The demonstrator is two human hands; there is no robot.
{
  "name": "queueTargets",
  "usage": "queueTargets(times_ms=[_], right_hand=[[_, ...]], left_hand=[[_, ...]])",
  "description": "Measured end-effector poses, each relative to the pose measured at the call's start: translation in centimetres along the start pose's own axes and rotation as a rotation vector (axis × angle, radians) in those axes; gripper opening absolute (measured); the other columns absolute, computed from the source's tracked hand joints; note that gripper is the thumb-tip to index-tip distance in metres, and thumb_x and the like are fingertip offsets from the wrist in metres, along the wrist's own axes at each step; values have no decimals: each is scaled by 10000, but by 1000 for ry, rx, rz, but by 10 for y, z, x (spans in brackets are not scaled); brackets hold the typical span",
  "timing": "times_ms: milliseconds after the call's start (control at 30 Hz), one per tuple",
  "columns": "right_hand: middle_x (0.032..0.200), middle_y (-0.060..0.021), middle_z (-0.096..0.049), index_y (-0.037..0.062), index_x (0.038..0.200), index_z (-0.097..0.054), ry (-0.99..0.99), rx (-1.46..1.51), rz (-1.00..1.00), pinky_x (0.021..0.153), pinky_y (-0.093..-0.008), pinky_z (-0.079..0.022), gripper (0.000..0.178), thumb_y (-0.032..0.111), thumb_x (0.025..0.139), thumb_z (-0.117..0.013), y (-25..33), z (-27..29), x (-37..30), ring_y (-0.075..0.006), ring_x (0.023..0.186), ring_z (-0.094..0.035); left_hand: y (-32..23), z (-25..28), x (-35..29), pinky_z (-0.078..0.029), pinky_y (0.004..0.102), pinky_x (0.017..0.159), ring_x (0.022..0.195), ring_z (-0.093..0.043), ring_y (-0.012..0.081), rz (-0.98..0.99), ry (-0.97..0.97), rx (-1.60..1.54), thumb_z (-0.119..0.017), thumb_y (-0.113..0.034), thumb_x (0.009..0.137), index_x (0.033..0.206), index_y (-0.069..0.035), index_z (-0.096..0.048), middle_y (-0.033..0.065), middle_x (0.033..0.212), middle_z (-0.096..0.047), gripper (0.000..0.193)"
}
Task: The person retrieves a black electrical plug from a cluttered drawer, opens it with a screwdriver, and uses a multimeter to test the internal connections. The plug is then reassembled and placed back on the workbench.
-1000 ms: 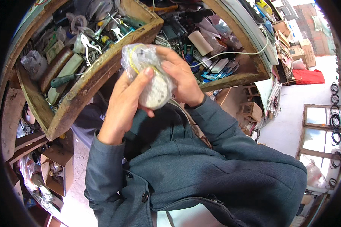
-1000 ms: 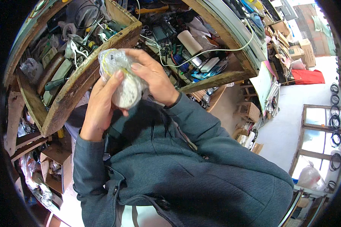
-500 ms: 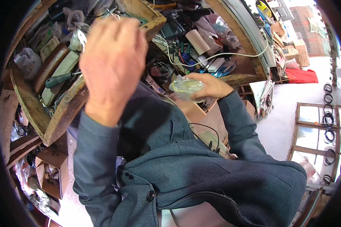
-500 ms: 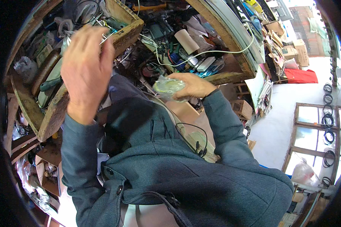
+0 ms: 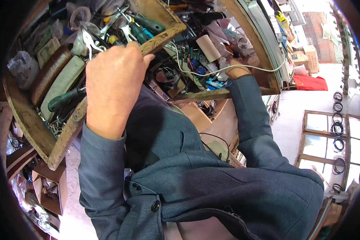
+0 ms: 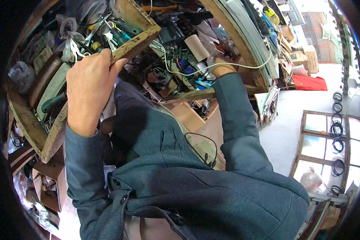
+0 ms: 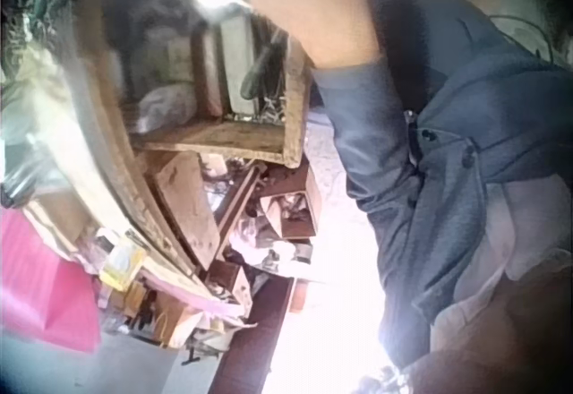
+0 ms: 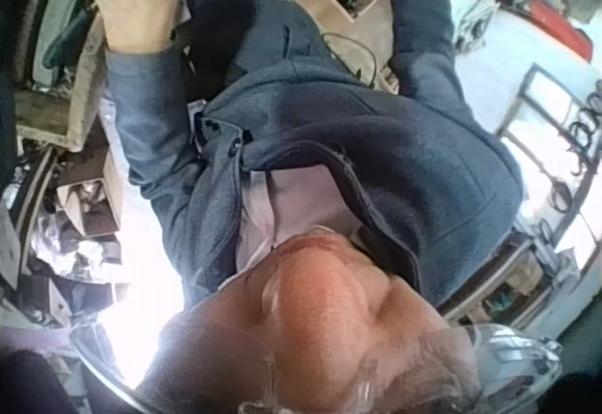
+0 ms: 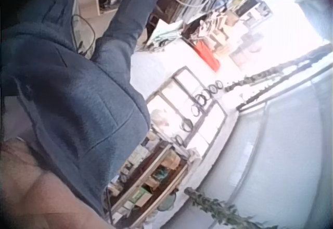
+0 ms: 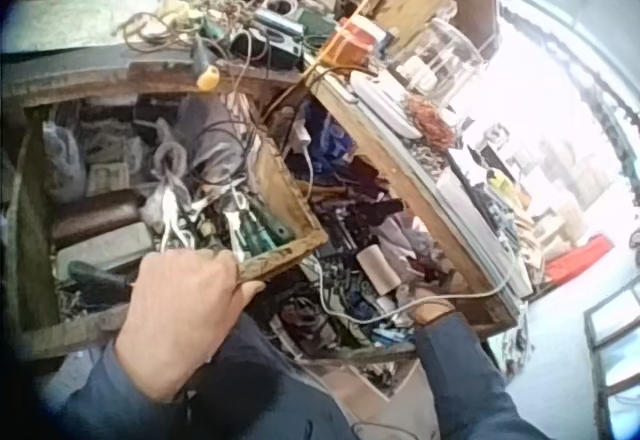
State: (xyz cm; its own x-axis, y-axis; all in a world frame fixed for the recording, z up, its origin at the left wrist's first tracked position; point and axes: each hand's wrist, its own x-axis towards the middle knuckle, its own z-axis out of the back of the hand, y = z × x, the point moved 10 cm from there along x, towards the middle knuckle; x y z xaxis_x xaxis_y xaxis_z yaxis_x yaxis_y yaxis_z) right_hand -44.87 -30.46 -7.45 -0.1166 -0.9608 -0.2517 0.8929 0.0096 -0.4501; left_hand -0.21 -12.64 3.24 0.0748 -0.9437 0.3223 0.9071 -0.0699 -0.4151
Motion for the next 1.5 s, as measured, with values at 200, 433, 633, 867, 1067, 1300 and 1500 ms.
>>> queueTargets(times_ms=[200, 433, 633, 867, 1067, 1300, 1500], right_hand=[[1351, -222, -692, 229, 1441, -636, 95, -130, -127, 1016, -522, -561, 571, 299, 875, -673, -6, -7, 81, -402, 1248, -679], [1359, -159, -700, 166, 1391, -649, -319, 98, -311, 1029, -564, -545, 679, 594, 868, -708, -20, 49, 86, -380, 1257, -672], [1347, -174, -697, 141, 1346, -670, -440, 192, -563, 1052, -537, -531, 798, 681, 766, -766, -102, 21, 99, -404, 1269, -655], [1368, -207, -678, 139, 1362, -682, -258, 86, -656, 1125, -512, -483, 676, 514, 809, -786, -155, -53, 139, -403, 1334, -612], [1370, -203, -679, 133, 1346, -699, -247, 102, -569, 1130, -505, -479, 621, 474, 831, -771, -138, -47, 147, -398, 1340, -609], [1369, -192, -683, 124, 1319, -720, -232, 77, -510, 1122, -501, -483, 569, 450, 853, -746, -125, -28, 129, -391, 1334, -614], [1368, -183, -686, 117, 1296, -738, -157, 11, -421, 1115, -497, -487, 527, 430, 872, -724, -103, -7, 126, -385, 1328, -618]], left_hand=[[1, 7, -2, -553, 453, 623, 719, -711, 340, -17, -52, 0, -793, -361, 884, 813, -46, -678, 135, 730, -688, 343], [10, 2, -3, -529, 476, 643, 748, -683, 364, 30, -10, -55, -780, -366, 901, 831, -47, -641, 135, 765, -663, 355], [4, 2, 0, -528, 464, 639, 741, -682, 348, 6, -9, -38, -781, -351, 901, 838, -50, -638, 129, 772, -664, 339], [3, -1, 1, -526, 454, 660, 773, -679, 335, 20, 38, -14, -774, -350, 908, 849, -60, -632, 122, 786, -653, 328], [5, -3, 2, -523, 443, 671, 791, -674, 327, 44, 69, -8, -773, -360, 909, 857, -61, -616, 116, 795, -639, 341], [4, -3, 2, -524, 447, 662, 786, -675, 332, 52, 79, 0, -776, -360, 907, 852, -62, -610, 114, 797, -632, 346], [4, -3, 2, -527, 453, 656, 785, -677, 341, 50, 69, 8, -768, -370, 913, 858, -63, -610, 115, 802, -632, 350]])
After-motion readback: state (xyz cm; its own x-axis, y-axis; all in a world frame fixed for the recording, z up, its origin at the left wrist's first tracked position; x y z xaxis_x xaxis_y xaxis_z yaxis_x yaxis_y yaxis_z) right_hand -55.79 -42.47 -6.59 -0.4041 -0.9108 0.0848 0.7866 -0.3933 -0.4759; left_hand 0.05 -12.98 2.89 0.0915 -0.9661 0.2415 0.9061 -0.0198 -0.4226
